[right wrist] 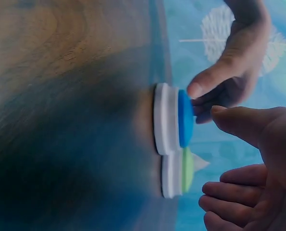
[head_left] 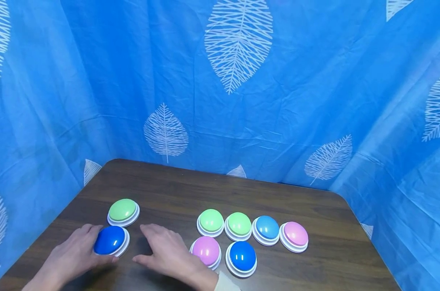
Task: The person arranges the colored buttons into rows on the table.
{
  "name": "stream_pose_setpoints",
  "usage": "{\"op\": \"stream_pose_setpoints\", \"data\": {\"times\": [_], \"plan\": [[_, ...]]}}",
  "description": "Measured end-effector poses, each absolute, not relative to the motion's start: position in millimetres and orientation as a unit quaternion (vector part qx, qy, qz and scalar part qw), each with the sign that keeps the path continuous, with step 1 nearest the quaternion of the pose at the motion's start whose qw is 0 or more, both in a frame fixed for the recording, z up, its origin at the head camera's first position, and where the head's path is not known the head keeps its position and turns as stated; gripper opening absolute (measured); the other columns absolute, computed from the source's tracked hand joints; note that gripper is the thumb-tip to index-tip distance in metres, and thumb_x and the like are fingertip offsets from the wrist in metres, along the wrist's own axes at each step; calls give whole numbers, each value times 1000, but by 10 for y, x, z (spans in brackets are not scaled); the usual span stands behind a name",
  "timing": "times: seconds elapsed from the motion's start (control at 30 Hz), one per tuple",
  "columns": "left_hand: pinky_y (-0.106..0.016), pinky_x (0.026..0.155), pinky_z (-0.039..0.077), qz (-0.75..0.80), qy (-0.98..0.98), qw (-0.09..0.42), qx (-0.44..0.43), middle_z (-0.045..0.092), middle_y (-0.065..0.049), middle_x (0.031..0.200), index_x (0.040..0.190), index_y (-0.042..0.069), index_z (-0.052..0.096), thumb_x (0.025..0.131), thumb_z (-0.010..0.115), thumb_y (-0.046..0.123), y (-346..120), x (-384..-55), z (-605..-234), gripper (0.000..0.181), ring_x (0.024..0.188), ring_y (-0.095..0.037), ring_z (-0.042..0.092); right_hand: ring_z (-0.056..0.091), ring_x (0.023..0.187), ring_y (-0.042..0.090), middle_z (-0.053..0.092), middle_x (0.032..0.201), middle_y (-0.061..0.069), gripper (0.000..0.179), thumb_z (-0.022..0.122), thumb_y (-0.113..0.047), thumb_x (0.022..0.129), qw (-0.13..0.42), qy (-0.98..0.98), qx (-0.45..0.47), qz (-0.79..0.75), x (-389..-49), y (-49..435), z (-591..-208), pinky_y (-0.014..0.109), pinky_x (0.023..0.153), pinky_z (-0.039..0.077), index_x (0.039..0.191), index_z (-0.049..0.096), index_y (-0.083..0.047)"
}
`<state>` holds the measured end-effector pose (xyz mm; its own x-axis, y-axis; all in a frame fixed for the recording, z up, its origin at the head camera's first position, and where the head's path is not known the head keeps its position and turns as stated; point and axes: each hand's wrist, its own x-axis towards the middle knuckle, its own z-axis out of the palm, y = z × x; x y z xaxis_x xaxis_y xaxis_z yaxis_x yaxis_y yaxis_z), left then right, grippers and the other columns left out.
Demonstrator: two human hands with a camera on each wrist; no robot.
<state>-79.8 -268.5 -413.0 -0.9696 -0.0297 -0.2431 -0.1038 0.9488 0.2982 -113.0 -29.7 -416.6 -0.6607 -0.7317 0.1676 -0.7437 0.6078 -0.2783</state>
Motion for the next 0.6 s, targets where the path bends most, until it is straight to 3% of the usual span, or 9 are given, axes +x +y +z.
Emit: {"op": "stream_pose_setpoints", "data": {"times": [0.23, 0.6], "plan": [[-63, 73, 51, 163, 980, 111, -29, 56, -24, 106, 126, -14, 48, 63, 81, 68, -2729, -782, -4206, 108, 95, -43, 55, 53, 124, 5, 56, 137, -6, 68, 73, -51, 86, -17, -900, 410, 149, -1150, -565, -4296, 25, 87, 52, 141, 51, -16], [-64, 74, 49, 168, 975, 139, -33, 56, -24, 105, 126, -14, 49, 62, 80, 69, -2810, -816, -4316, 109, 95, -43, 55, 52, 117, 0, 57, 131, -10, 73, 75, -56, 81, 32, -902, 410, 130, -1122, -742, -4451, 20, 81, 50, 139, 51, -19]]}}
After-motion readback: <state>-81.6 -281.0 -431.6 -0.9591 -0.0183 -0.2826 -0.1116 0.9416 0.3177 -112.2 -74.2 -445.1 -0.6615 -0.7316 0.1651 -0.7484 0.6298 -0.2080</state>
